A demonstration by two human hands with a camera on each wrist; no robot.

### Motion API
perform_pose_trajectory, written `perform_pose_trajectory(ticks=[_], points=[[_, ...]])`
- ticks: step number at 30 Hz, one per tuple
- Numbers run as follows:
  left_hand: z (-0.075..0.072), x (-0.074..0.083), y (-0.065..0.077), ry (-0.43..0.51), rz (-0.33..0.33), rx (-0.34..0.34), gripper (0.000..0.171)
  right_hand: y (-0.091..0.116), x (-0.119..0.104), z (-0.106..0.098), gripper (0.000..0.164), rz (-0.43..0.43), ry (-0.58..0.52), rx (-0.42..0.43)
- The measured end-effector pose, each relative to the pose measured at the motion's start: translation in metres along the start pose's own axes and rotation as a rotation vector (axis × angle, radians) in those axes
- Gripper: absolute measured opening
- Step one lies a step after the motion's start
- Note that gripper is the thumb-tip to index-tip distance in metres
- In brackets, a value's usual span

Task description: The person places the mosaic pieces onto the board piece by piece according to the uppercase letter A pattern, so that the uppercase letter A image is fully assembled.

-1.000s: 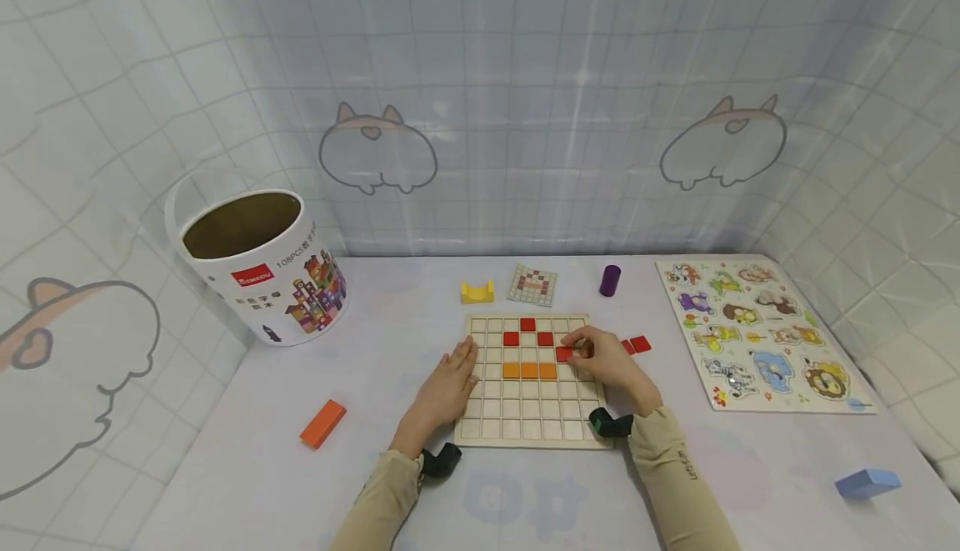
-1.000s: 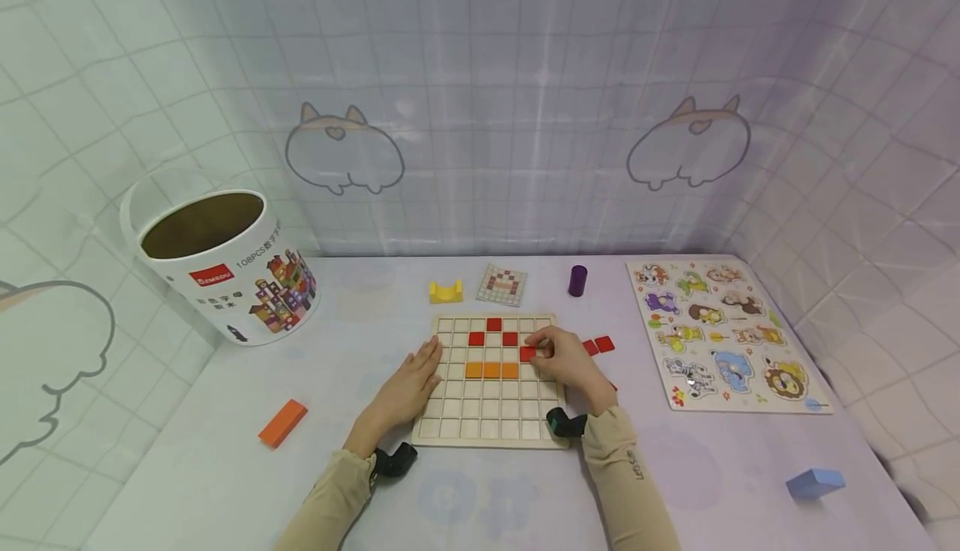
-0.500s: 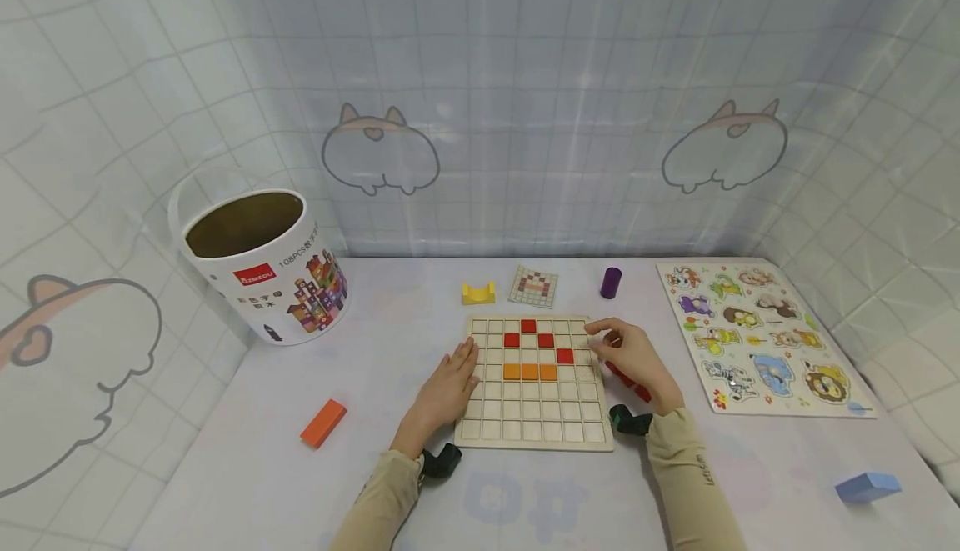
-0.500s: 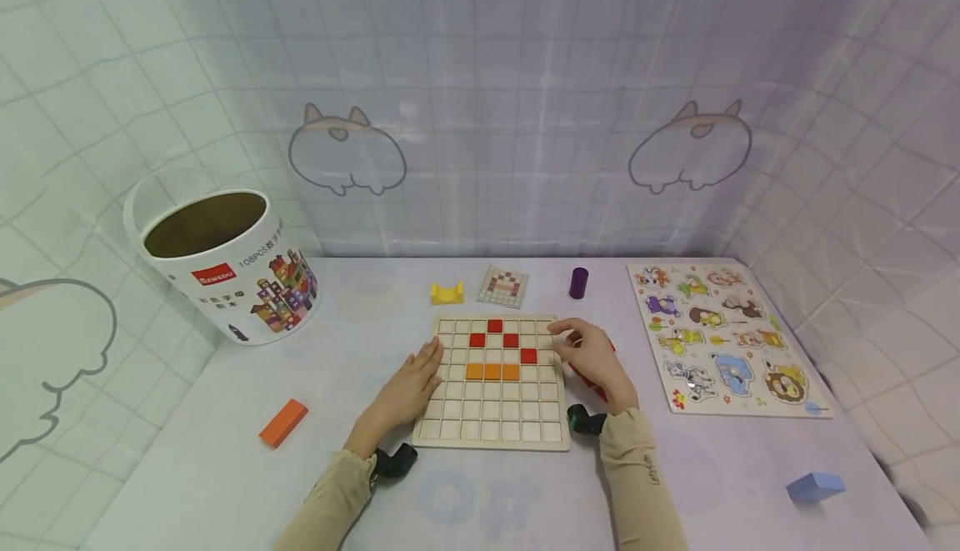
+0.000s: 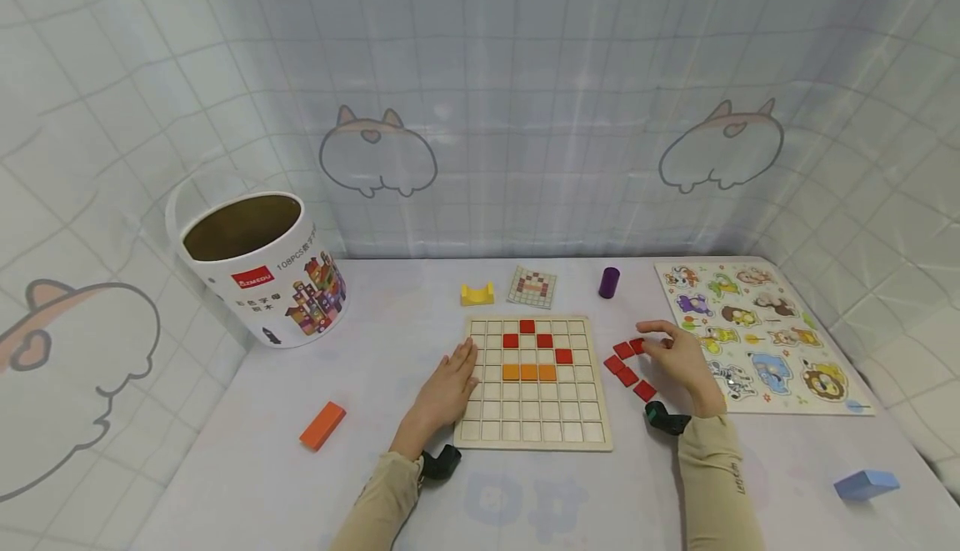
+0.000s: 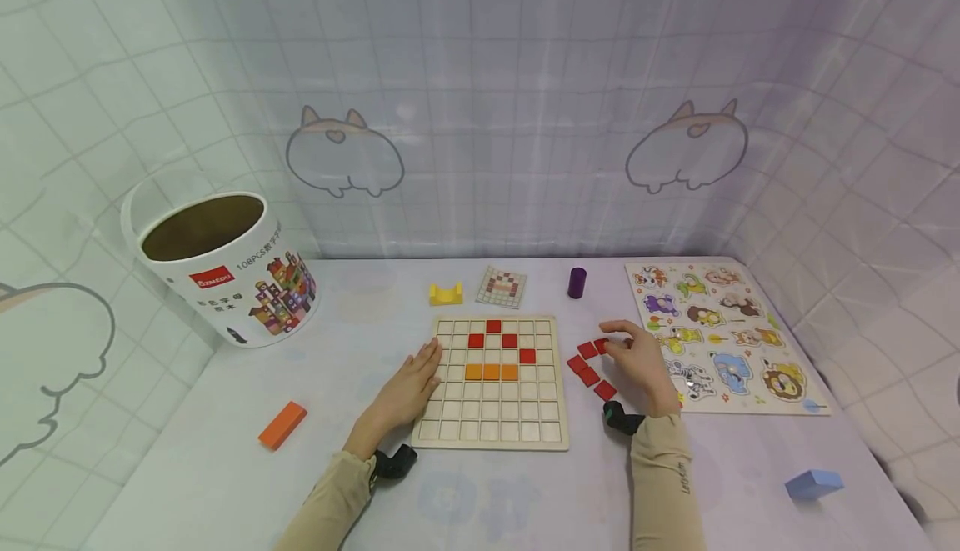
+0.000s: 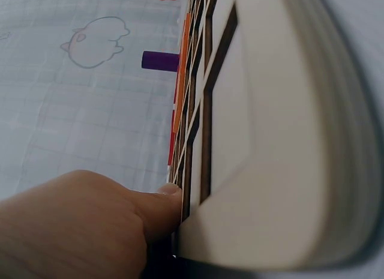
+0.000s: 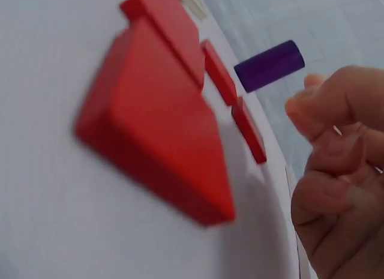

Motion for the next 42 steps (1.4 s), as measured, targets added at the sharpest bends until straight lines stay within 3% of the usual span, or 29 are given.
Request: perform_pose_trajectory(ticks=[4, 10, 16, 26, 42], points=[[0.001, 0.000, 0.000, -0.003, -0.003, 0.004, 0.053, -0.001, 0.006, -0.001, 0.036, 0.028, 0.058, 0.008], [0.000, 0.000, 0.000, -0.001, 0.001, 0.009, 0.053, 0.000, 0.007, 0.004, 0.036, -0.006, 0.130, 0.020], [0.000, 0.000, 0.000, -0.007, 0.002, 0.006, 0.053, 0.000, 0.009, 0.010, 0.034, 0.033, 0.114, 0.016], [0.003, -0.001, -0.001, -0.018, 0.005, 0.008, 0.053, -0.003, 0.008, 0.011, 0.033, 0.010, 0.123, 0.050], [0.002, -0.001, -0.001, -0.020, 0.009, 0.004, 0.052, -0.002, -0.022, 0.017, 0.032, -0.045, 0.081, 0.040]])
Point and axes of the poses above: each hand's wrist, its own y-axis away from the middle knuckle, its own z-axis out of the palm, x = y × z, the point moved 3 cm from there along -y, towards the middle knuckle, and after that the axes turned 9 degrees about -y, right-handed, at the moved point
